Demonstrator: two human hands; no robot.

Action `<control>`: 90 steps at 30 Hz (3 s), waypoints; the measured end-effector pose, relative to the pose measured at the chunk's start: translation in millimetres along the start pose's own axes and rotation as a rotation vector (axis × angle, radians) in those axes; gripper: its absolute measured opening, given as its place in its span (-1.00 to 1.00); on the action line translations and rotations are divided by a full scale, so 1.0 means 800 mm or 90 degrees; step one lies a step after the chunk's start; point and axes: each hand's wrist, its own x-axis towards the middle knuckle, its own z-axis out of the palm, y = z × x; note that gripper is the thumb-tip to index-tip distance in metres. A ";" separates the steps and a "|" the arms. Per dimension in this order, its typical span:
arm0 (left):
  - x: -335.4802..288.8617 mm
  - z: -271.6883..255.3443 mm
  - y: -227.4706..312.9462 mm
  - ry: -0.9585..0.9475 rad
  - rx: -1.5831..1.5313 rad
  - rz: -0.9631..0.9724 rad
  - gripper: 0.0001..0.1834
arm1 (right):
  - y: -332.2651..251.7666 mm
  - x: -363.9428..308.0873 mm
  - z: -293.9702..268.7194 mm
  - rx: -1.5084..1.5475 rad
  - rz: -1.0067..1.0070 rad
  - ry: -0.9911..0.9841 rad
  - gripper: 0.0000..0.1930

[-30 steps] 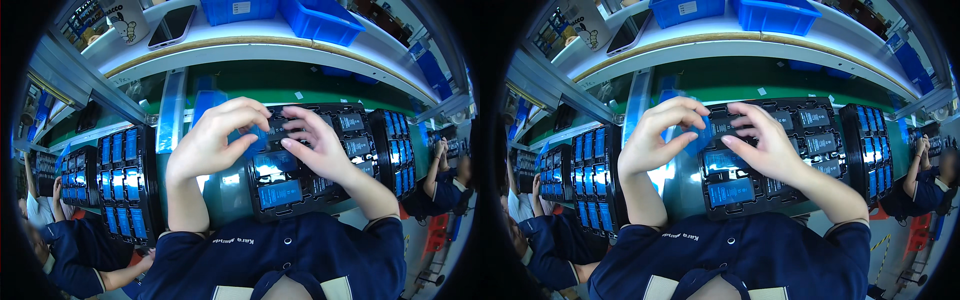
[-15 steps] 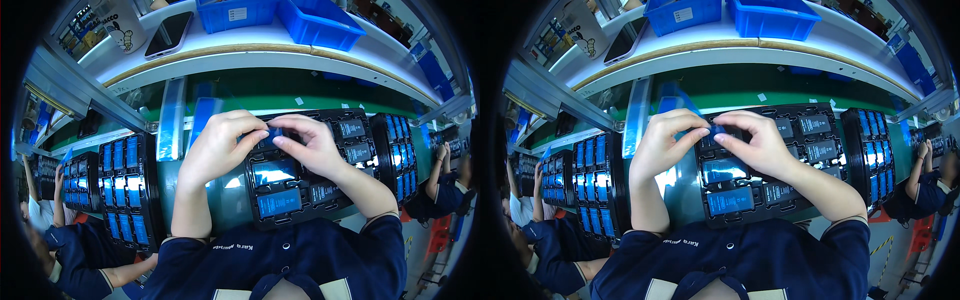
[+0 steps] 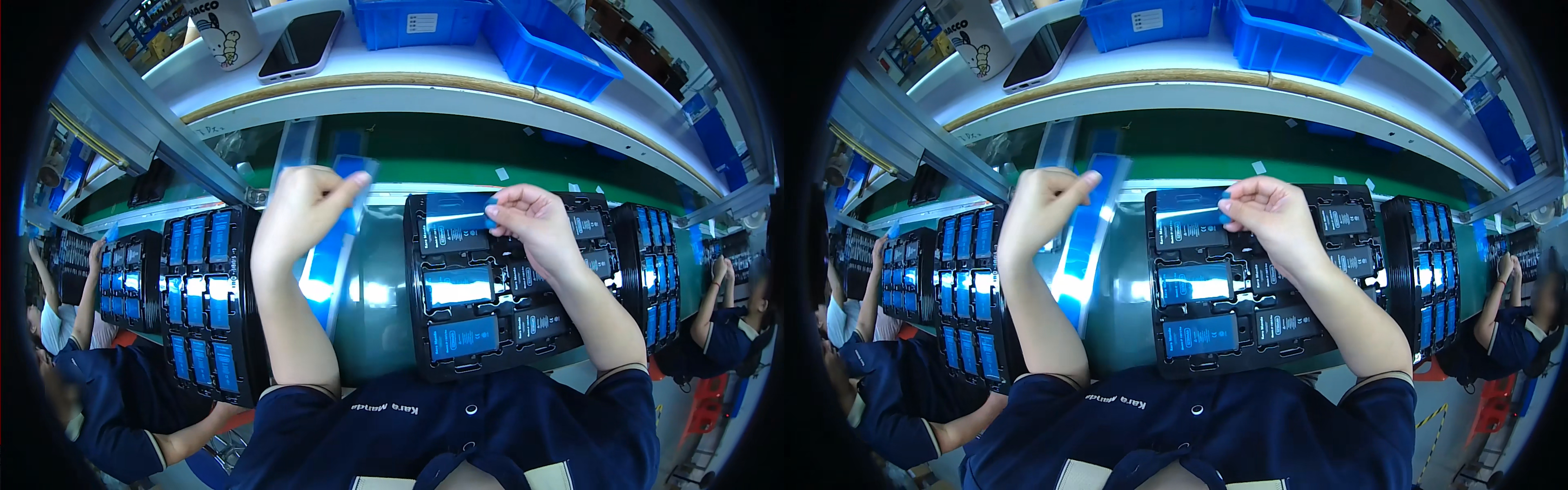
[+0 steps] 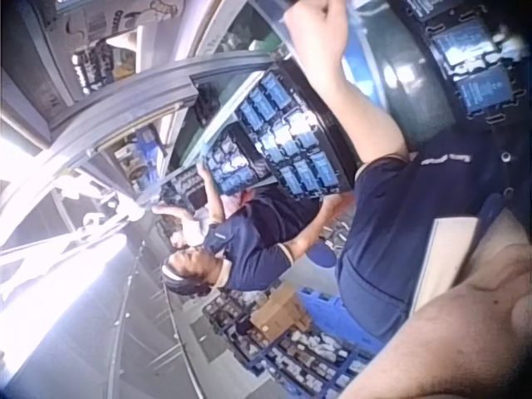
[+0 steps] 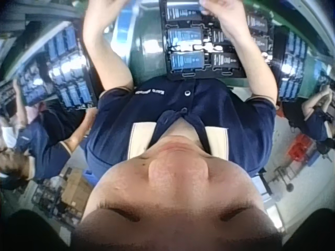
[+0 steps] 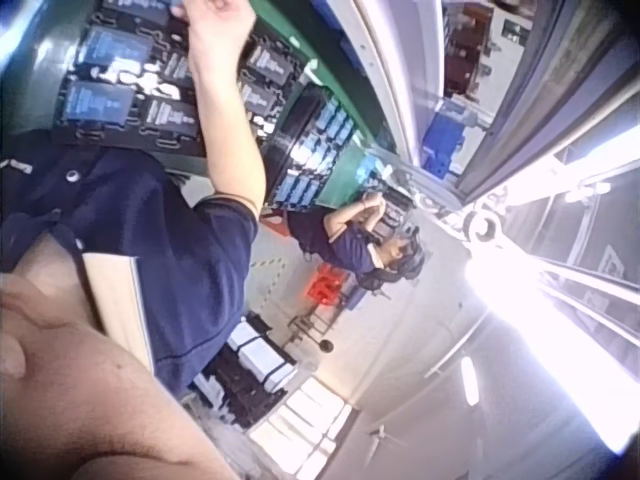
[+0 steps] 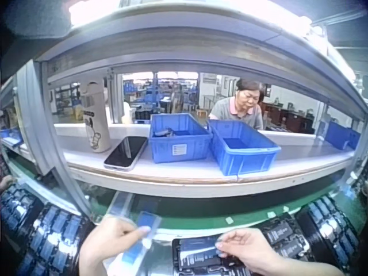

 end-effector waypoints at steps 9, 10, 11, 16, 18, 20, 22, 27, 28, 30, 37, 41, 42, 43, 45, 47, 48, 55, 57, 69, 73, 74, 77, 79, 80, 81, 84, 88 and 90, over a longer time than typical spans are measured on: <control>0.006 0.041 0.023 -0.110 -0.043 0.166 -0.75 | 0.002 -0.002 0.007 -0.124 0.039 -0.006 -0.79; 0.006 0.043 0.022 -0.104 -0.045 0.172 -0.76 | 0.002 -0.002 0.007 -0.129 0.043 -0.005 -0.79; 0.007 0.043 0.022 -0.103 -0.038 0.171 -0.77 | 0.002 -0.002 0.007 -0.134 0.046 -0.004 -0.79; 0.007 0.047 0.018 -0.076 -0.044 0.183 -0.75 | 0.004 -0.002 0.008 -0.132 0.044 -0.003 -0.80; 0.007 0.048 0.019 -0.073 -0.047 0.185 -0.75 | 0.003 -0.002 0.008 -0.146 0.046 -0.002 -0.81; 0.007 0.045 0.023 -0.074 -0.046 0.178 -0.75 | 0.004 -0.002 0.007 -0.150 0.048 -0.001 -0.81; 0.007 0.042 0.025 -0.092 -0.035 0.162 -0.74 | 0.004 -0.002 0.008 -0.152 0.048 -0.001 -0.81; 0.008 0.046 0.023 -0.090 -0.033 0.173 -0.75 | 0.003 -0.003 0.009 -0.155 0.048 0.002 -0.81; 0.008 0.047 0.022 -0.085 -0.036 0.175 -0.75 | 0.002 -0.003 0.010 -0.150 0.051 0.002 -0.81; 0.006 0.049 0.021 -0.081 -0.035 0.179 -0.76 | 0.002 -0.003 0.012 -0.139 0.057 0.000 -0.81; 0.005 0.059 0.025 -0.113 -0.011 0.195 -0.80 | 0.004 -0.004 0.012 -0.201 0.040 0.008 -0.84; 0.005 0.061 0.030 -0.123 0.029 0.178 -0.77 | 0.004 -0.005 0.017 -0.259 0.011 0.018 -0.85; 0.005 0.062 0.031 -0.120 0.032 0.177 -0.76 | 0.004 -0.006 0.017 -0.278 -0.001 0.019 -0.84; 0.005 0.063 0.032 -0.117 0.035 0.174 -0.75 | 0.005 -0.006 0.017 -0.300 -0.022 0.016 -0.84; 0.004 0.063 0.033 -0.113 0.039 0.167 -0.73 | 0.009 -0.005 0.016 -0.346 -0.065 0.008 -0.82; 0.004 0.065 0.033 -0.111 0.039 0.160 -0.71 | 0.007 -0.006 0.021 -0.375 -0.088 0.016 -0.83; 0.004 0.065 0.035 -0.114 0.042 0.149 -0.70 | 0.006 -0.007 0.023 -0.389 -0.099 0.020 -0.83; 0.004 0.056 0.042 -0.033 0.004 0.178 -0.73 | -0.016 -0.019 0.032 -0.600 -0.202 -0.038 -0.48; 0.002 0.044 0.051 0.038 -0.061 0.212 -0.88 | -0.010 -0.017 0.032 -0.514 -0.302 -0.030 -0.48; -0.006 0.060 0.078 0.042 -0.251 0.389 -0.57 | -0.009 -0.028 0.030 -0.098 -0.146 -0.165 -0.69; -0.008 0.065 0.085 0.037 -0.257 0.351 -0.67 | -0.020 -0.026 0.025 -0.334 -0.259 -0.127 -0.75; -0.011 0.065 0.091 0.032 -0.275 0.324 -0.70 | -0.022 -0.026 0.024 -0.362 -0.293 -0.120 -0.75; -0.012 0.070 0.095 0.041 -0.281 0.316 -0.73 | -0.020 -0.030 0.023 -0.061 -0.097 -0.164 -0.84; -0.012 0.070 0.097 0.032 -0.254 0.317 -0.74 | -0.028 -0.028 0.017 0.004 -0.010 -0.165 -0.90; -0.013 0.064 0.097 0.017 -0.232 0.309 -0.75 | -0.031 -0.028 0.012 0.006 -0.011 -0.148 -0.89; -0.013 0.059 0.096 0.002 -0.209 0.300 -0.77 | -0.033 -0.028 0.004 0.013 -0.028 -0.122 -0.89; -0.013 0.043 0.078 0.037 -0.188 0.291 -0.82 | -0.047 -0.022 -0.034 0.001 -0.079 -0.060 -0.89; -0.007 0.036 0.072 0.118 -0.158 0.249 -0.86 | -0.035 -0.029 -0.091 0.003 -0.038 0.041 -0.85; -0.006 0.033 0.070 0.163 -0.144 0.237 -0.86 | -0.027 -0.031 -0.103 -0.031 -0.022 0.059 -0.84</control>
